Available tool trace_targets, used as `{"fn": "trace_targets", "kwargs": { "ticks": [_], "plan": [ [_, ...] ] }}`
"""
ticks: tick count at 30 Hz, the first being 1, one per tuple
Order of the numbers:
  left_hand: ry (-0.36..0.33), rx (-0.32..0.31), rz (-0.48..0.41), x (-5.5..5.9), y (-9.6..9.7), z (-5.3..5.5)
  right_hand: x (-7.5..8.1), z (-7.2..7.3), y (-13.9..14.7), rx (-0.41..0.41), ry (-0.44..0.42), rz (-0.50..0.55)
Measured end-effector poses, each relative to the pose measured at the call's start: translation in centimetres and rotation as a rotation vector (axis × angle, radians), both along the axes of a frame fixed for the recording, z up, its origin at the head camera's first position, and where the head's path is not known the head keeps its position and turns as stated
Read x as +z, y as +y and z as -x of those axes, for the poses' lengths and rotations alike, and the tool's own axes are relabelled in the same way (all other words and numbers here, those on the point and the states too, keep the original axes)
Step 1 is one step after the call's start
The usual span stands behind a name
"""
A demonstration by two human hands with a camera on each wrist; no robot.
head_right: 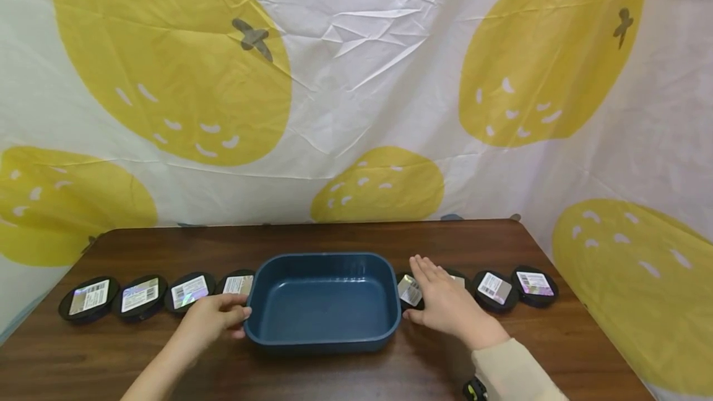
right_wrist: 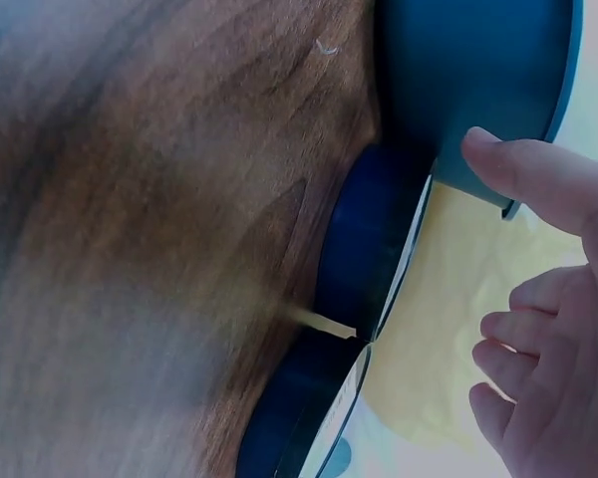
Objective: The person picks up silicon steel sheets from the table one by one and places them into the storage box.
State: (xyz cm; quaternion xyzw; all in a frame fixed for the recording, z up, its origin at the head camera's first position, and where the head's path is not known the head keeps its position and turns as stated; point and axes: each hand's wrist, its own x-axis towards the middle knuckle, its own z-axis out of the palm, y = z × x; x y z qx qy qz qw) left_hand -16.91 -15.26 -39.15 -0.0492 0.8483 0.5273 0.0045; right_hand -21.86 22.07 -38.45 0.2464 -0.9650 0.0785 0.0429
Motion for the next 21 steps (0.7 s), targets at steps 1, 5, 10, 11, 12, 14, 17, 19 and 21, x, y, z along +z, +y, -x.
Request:
{"fn": "trace_targets", "kwargs": {
  "ticks": [1,5,10,11,12,14,17,19,21],
  "plan": [
    [-0.004,-0.005,-0.019,0.0,0.0,0.0,0.0,0.1,0.0,0.002,-0.016,-0.003],
    [-0.022,-0.004,-0.082,0.0,-0.2,-0.1,0.1,0.9,-0.5,0.012,-0.090,-0.012],
    [-0.044,-0.008,-0.136,0.2,-0.5,0.1,0.5,1.9,-1.1,0.032,-0.146,-0.043],
    [-0.040,-0.012,-0.134,0.2,-0.5,0.1,0.5,2.0,-1.1,0.037,-0.152,-0.051],
    [-0.034,-0.015,-0.126,0.2,-0.5,0.1,0.5,2.1,-1.2,0.040,-0.158,-0.056],
    [-0.019,-0.020,-0.108,0.1,-0.3,0.0,0.4,2.3,-1.2,0.041,-0.171,-0.063],
    [-0.004,-0.025,-0.090,-0.1,-0.1,0.0,0.0,2.4,-1.1,0.031,-0.171,-0.069],
    [-0.010,-0.025,-0.107,-0.2,0.0,0.0,-0.3,2.5,-0.9,0.030,-0.169,-0.069],
    [-0.024,-0.027,-0.139,-0.4,0.1,0.0,-0.5,2.5,-0.8,0.021,-0.173,-0.063]
  ]
}}
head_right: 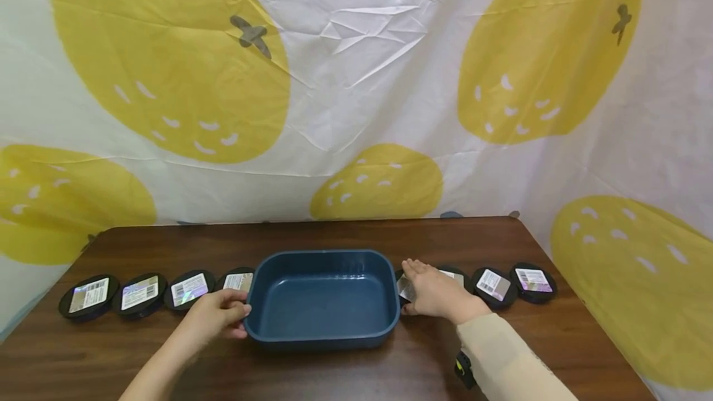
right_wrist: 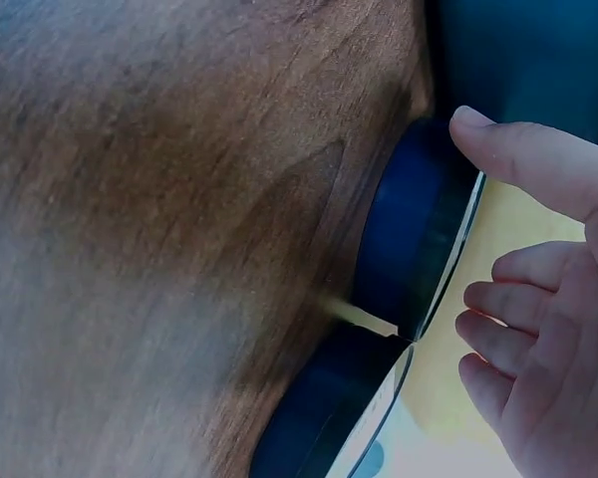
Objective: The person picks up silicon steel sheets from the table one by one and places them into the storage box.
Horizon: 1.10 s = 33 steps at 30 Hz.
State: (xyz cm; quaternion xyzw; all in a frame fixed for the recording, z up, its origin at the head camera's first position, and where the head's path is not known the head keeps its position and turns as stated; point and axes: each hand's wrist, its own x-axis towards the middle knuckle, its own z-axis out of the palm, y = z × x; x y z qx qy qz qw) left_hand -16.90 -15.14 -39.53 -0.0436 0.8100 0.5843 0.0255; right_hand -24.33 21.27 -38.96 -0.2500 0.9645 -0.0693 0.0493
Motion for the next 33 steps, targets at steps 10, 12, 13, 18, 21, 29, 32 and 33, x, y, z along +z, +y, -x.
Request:
{"fn": "trace_targets", "kwargs": {
  "ticks": [10,12,13,18,21,29,32,33],
  "plan": [
    [-0.072,-0.030,-0.119,-0.3,-0.2,0.3,-0.3,0.6,-0.1,-0.033,-0.063,-0.002],
    [-0.077,-0.024,-0.117,-0.2,-0.3,0.3,-0.3,0.9,-0.4,-0.027,-0.069,-0.004],
    [-0.078,-0.023,-0.116,-0.1,-0.4,0.3,-0.2,1.0,-0.5,-0.027,-0.072,-0.005],
    [-0.094,-0.031,-0.119,-0.3,-0.6,0.5,0.1,1.4,-0.9,-0.023,-0.082,-0.018],
    [-0.106,-0.037,-0.120,-0.4,-0.6,0.6,0.1,1.5,-0.9,-0.024,-0.085,-0.019],
    [-0.114,-0.059,-0.142,-0.5,-0.4,0.7,0.2,1.9,-0.6,0.020,-0.081,-0.045],
    [-0.111,-0.087,-0.152,-0.5,-0.6,0.7,0.3,2.0,-0.8,0.035,-0.077,-0.045],
    [-0.113,-0.094,-0.156,-0.6,-0.8,0.6,0.3,2.0,-0.9,0.039,-0.082,-0.041]
  ]
}}
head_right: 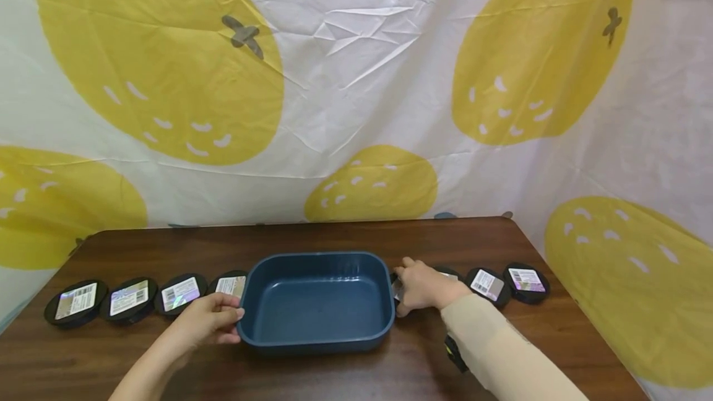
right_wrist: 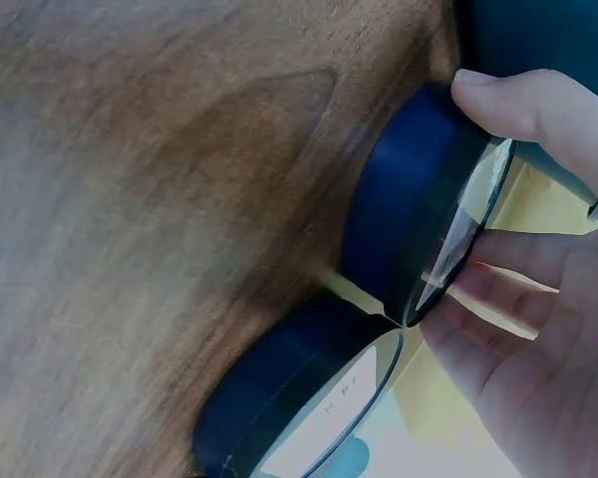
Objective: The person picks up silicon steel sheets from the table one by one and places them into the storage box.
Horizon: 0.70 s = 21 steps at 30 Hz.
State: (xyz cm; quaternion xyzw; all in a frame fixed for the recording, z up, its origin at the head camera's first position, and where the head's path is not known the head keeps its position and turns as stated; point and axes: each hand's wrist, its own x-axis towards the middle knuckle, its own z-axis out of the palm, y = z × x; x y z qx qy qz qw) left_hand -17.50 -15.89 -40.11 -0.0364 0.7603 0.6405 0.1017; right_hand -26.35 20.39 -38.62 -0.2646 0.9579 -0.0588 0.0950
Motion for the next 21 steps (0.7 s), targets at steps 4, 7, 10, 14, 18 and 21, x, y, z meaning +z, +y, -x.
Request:
{"fn": "trace_targets", "kwargs": {
  "ticks": [4,7,10,14,18,21],
  "plan": [
    [-0.014,-0.036,-0.012,-0.2,-0.6,-0.4,-0.2,0.3,-0.5,0.021,-0.027,0.014],
    [-0.029,-0.065,-0.024,-0.3,-1.0,-0.5,-0.3,0.5,-0.5,0.030,-0.036,0.018],
    [-0.038,-0.084,-0.038,-0.2,-1.0,-0.3,-0.3,0.7,-0.3,0.018,-0.030,0.019],
    [-0.044,-0.084,-0.051,-0.1,-0.8,0.2,-0.2,0.8,0.1,0.013,-0.013,0.019],
    [-0.048,-0.094,-0.060,-0.1,-0.8,0.4,-0.5,0.9,0.4,0.030,0.016,0.010],
    [-0.050,-0.103,-0.072,-0.2,-0.7,0.4,-0.7,1.0,0.6,0.016,0.020,0.007]
  ]
}}
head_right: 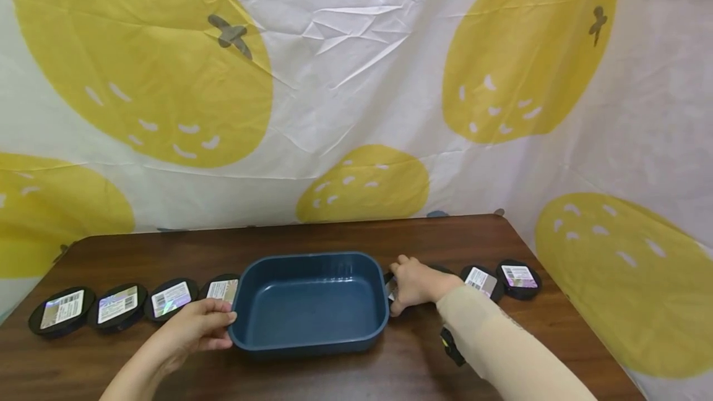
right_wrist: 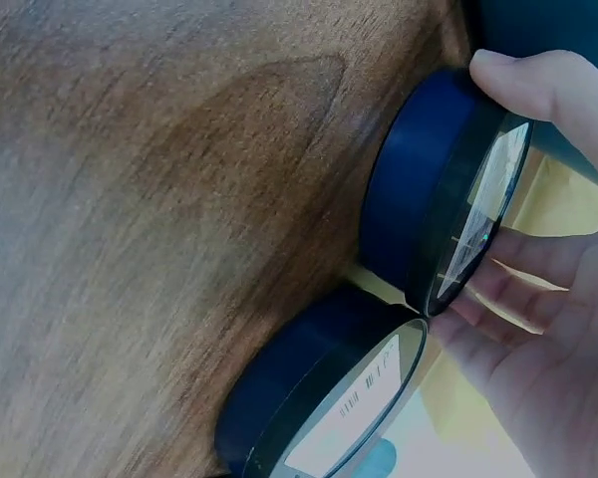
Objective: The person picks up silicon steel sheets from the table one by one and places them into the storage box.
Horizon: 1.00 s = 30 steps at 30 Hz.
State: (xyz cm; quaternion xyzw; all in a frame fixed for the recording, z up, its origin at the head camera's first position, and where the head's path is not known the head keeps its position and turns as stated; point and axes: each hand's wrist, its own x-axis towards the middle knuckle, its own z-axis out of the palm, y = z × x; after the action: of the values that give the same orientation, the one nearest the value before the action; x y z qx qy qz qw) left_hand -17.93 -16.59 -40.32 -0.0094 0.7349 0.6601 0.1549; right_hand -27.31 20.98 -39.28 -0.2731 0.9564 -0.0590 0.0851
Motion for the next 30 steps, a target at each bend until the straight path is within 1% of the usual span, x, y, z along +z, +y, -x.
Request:
{"fn": "trace_targets", "kwargs": {
  "ticks": [3,6,8,12,15,19,24,26,30],
  "plan": [
    [-0.004,0.007,-0.004,0.0,0.1,0.2,0.1,0.1,0.1,-0.014,0.005,-0.003],
    [-0.008,0.017,0.001,0.1,0.2,0.4,0.4,0.1,0.2,-0.005,0.024,-0.008],
    [-0.010,0.019,0.000,0.2,0.3,0.4,0.7,0.1,0.3,-0.007,0.021,-0.008],
    [-0.020,0.014,0.003,0.2,0.2,0.3,1.0,0.1,0.4,-0.001,0.019,0.002],
    [-0.027,0.012,0.004,0.1,0.0,0.1,1.3,0.0,0.4,0.025,0.044,0.008],
    [-0.020,0.015,-0.002,0.0,0.0,-0.1,1.8,-0.1,0.5,0.048,0.081,0.018],
    [-0.019,0.016,0.000,-0.2,-0.1,-0.1,2.8,-0.3,0.5,0.029,0.053,0.019],
    [-0.021,0.012,0.000,-0.2,-0.1,-0.1,3.1,-0.5,0.5,0.007,0.037,0.012],
    [-0.022,0.012,-0.009,-0.2,0.0,0.0,3.7,-0.5,0.6,-0.002,0.036,-0.005]
  ]
}}
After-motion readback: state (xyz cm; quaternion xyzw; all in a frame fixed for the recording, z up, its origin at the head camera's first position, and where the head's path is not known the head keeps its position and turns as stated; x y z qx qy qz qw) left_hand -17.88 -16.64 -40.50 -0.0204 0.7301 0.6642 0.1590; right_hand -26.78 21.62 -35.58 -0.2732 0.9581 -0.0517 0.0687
